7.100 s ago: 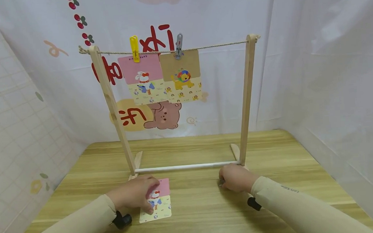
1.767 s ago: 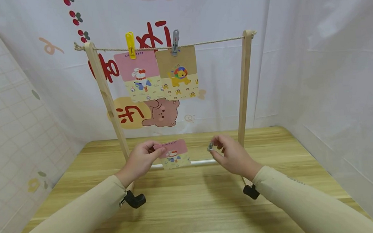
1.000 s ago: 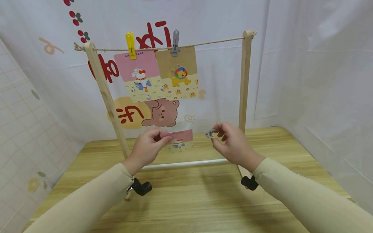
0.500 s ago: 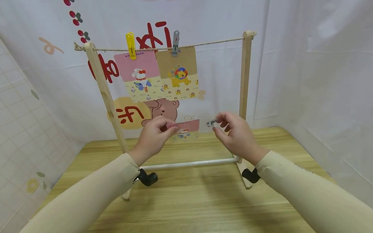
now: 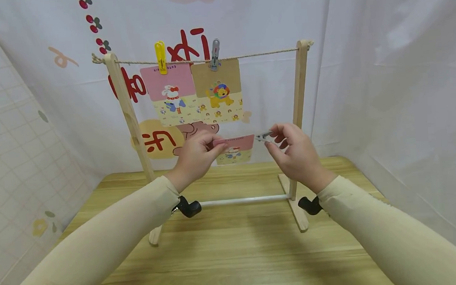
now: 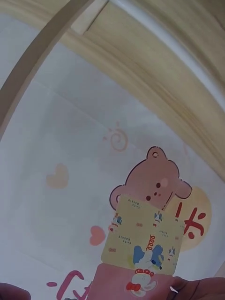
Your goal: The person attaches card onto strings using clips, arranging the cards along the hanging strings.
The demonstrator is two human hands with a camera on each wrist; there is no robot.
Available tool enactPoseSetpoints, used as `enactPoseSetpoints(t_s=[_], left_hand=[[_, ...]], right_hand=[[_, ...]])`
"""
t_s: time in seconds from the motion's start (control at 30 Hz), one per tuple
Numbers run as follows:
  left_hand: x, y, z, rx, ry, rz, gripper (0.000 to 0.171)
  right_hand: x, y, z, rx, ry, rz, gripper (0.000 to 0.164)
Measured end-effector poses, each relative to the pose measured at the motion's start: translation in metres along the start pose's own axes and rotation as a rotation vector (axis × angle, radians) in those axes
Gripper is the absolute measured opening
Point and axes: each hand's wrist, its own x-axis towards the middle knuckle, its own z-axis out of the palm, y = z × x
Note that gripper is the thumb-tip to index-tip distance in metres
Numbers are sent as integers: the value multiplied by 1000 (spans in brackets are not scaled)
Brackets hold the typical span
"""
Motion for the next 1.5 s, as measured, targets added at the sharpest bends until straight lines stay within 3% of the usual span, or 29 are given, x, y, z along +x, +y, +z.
enactPoseSetpoints(t_s=[0.5,0.87,1.03,1.27,1.5], left_hand=[[23,24,-3,5,-22,-5,24],[33,41,-5,-29,-36,-81,23],[40,44,-5,-48,6,-43,20],[49,55,-7,-49,19,-60,23],[59,64,-8,-50,75,-51,22]], right_hand=[[23,-11,-20,-38,66,20,20],[36,-22,-31,-61,148,18,21],[41,-25,-35,-54,175,18,20],[48,-29,-41,-42,231,25,20],[58,-35,-48,-43,290,29,21]])
